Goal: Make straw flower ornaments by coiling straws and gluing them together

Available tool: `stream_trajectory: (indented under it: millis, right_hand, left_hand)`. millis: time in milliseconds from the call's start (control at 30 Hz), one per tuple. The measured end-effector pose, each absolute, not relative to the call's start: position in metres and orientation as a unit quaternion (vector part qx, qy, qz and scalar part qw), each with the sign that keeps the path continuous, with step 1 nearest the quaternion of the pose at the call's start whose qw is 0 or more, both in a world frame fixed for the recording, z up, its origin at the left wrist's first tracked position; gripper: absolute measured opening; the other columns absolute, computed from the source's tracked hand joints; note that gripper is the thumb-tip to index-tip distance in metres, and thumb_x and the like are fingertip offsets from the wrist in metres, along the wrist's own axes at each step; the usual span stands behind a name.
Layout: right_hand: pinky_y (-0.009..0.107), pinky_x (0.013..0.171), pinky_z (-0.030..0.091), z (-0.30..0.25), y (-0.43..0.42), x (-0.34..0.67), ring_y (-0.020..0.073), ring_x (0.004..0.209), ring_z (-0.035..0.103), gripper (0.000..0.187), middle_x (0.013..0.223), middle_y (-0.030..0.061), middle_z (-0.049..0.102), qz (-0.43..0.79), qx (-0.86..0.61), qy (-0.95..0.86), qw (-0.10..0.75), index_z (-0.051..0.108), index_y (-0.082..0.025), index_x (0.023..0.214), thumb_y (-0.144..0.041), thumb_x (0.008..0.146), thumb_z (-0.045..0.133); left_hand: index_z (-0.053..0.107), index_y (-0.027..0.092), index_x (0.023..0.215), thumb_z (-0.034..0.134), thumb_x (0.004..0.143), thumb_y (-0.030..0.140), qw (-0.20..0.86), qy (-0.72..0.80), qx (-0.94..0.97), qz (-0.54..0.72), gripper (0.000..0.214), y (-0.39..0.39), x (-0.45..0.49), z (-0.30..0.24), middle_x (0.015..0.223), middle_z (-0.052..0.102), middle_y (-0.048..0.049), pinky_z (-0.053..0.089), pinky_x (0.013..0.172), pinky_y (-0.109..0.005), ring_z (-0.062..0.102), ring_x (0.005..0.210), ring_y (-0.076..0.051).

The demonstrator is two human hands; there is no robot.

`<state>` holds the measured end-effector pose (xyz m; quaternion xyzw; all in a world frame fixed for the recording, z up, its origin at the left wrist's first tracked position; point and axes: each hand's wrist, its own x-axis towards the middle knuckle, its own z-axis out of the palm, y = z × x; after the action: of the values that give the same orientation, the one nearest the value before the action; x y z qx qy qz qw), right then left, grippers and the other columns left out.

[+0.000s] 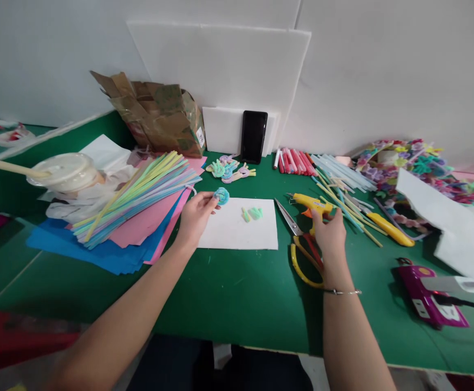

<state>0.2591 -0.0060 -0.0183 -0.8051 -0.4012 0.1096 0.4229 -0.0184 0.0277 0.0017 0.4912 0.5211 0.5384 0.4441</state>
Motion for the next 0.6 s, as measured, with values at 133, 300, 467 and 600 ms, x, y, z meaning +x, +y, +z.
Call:
stream_trajectory:
  millis: [133,300,467,600]
  right_hand:
    - [0.048,0.086,0.038,-0.004,-0.015,0.243,0.0335,0.100,0.051,0.033,0.100,0.0193,0.056,-0.059,-0.775,-0.487,0.399,0.063,-0.013,0.098,-0.036,0.075,0.058]
    - [0.038,0.070,0.045,0.008,-0.016,0.177,0.0222,0.073,0.055,0.016,0.079,0.0085,0.060,0.015,-0.635,-0.679,0.368,0.066,-0.021,0.080,-0.027,0.082,0.052]
    - [0.035,0.070,0.044,-0.002,-0.011,0.124,0.0255,0.080,0.055,0.017,0.081,0.0133,0.060,-0.032,-0.631,-0.750,0.195,0.064,-0.016,0.083,-0.013,0.083,0.047]
    - [0.032,0.066,0.045,-0.010,-0.008,0.122,0.0249,0.080,0.056,0.024,0.081,0.0139,0.061,-0.044,-0.638,-0.751,0.167,0.063,-0.016,0.078,-0.008,0.084,0.041]
  left_hand:
    - [0.060,0.016,0.078,0.062,0.071,0.034,0.483,0.516,0.476,0.523,0.019,0.027,-0.016,-0.002,0.071,0.067,-0.0030,0.045,0.056,-0.021,0.064,0.064,-0.014]
    - [0.060,0.016,0.077,0.061,0.071,0.033,0.491,0.518,0.475,0.514,0.018,0.025,-0.015,-0.001,0.070,0.068,-0.0029,0.044,0.055,-0.021,0.065,0.063,-0.015]
    - [0.060,0.016,0.077,0.059,0.073,0.033,0.480,0.527,0.482,0.510,0.017,0.024,-0.015,0.000,0.071,0.069,-0.0032,0.046,0.056,-0.022,0.066,0.063,-0.015]
    - [0.060,0.016,0.078,0.059,0.073,0.033,0.474,0.521,0.481,0.522,0.018,0.023,-0.014,0.002,0.072,0.069,-0.0034,0.047,0.057,-0.022,0.066,0.063,-0.015]
